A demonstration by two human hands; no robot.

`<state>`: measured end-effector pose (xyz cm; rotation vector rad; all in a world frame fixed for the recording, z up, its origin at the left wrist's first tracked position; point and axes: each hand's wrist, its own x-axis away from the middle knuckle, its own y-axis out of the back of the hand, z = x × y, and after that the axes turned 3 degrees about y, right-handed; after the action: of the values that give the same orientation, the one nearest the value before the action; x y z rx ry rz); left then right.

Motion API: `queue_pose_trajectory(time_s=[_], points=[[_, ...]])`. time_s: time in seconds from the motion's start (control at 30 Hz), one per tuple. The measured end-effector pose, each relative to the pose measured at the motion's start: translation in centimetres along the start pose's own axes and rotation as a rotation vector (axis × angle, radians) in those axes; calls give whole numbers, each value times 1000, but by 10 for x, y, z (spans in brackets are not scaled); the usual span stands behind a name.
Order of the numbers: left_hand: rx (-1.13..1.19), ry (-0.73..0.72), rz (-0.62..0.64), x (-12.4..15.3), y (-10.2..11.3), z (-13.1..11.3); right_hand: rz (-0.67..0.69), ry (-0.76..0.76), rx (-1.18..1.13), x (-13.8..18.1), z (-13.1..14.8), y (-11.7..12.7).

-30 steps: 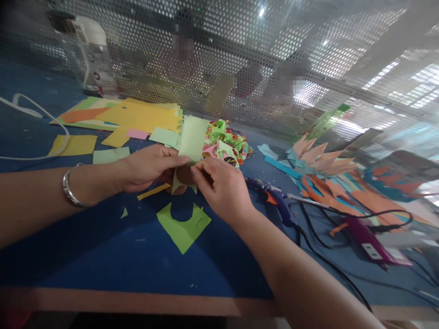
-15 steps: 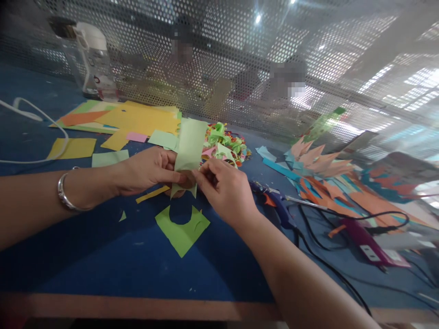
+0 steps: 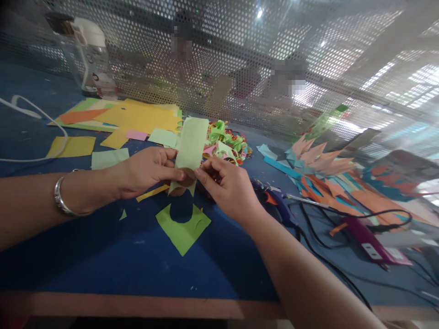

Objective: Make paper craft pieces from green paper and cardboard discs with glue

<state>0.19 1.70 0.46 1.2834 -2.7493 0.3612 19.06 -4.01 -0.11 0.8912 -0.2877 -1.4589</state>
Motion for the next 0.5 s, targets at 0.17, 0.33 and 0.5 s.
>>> queue_pose_trajectory(time_s=[0.17,0.33,0.5], points=[[-74,-137,-226,-8,8,3,165,-48,284,-3,-3,10],[-13,-111,-280,-13,13,6,336,35,572,-3,-4,7],[-4,-106,-271,-10,9,5,305,-11,535,-3,-5,5]])
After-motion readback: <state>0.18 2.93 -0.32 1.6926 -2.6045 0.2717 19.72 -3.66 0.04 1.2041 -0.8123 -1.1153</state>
